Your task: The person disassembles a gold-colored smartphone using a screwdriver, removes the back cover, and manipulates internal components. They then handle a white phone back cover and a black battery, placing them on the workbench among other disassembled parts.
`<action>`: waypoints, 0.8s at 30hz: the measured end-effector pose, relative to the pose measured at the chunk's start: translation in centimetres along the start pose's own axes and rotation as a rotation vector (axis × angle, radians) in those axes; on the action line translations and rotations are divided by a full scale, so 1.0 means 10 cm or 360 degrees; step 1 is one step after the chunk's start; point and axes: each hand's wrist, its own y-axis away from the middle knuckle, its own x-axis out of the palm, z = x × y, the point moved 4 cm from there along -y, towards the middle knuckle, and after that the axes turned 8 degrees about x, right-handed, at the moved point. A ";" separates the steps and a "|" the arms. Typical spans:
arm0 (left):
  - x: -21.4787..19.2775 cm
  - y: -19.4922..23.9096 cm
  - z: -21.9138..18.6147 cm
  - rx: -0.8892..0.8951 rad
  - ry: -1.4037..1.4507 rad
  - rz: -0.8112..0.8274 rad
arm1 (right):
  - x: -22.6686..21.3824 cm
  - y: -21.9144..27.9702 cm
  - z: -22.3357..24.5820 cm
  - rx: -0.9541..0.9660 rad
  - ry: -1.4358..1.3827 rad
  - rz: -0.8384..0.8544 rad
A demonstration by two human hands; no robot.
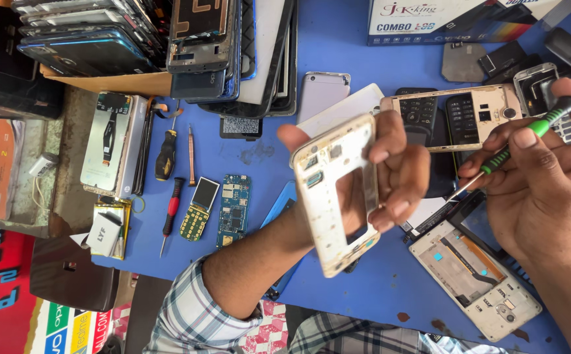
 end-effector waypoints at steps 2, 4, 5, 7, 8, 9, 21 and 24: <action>-0.04 -0.01 0.01 0.0086 -0.0091 -0.0106 | 0.01 0.01 0.01 -0.0006 -0.0046 0.0021; -0.07 -0.01 0.01 0.0129 -0.0241 -0.0249 | 0.02 0.01 0.01 -0.0013 -0.0115 0.0026; -0.10 0.00 0.00 0.0129 -0.0342 -0.0378 | 0.01 0.01 0.01 -0.0016 -0.0147 0.0014; -0.14 0.02 -0.01 0.0098 -0.0552 -0.0682 | -0.02 0.00 0.04 -0.0031 -0.0221 -0.0022; -0.16 0.03 -0.02 0.0074 -0.0664 -0.0855 | -0.03 -0.03 0.03 -0.0042 -0.0262 -0.0046; -0.16 0.02 -0.03 0.0094 -0.0792 -0.0903 | -0.07 -0.04 0.05 -0.0045 -0.0309 -0.0065; -0.12 -0.04 -0.01 0.0052 -0.1344 -0.0847 | 0.00 -0.08 0.11 0.0084 -0.0469 0.0149; -0.11 -0.04 0.00 0.0018 -0.1375 -0.0833 | 0.12 -0.06 0.14 0.0147 -0.0519 0.0382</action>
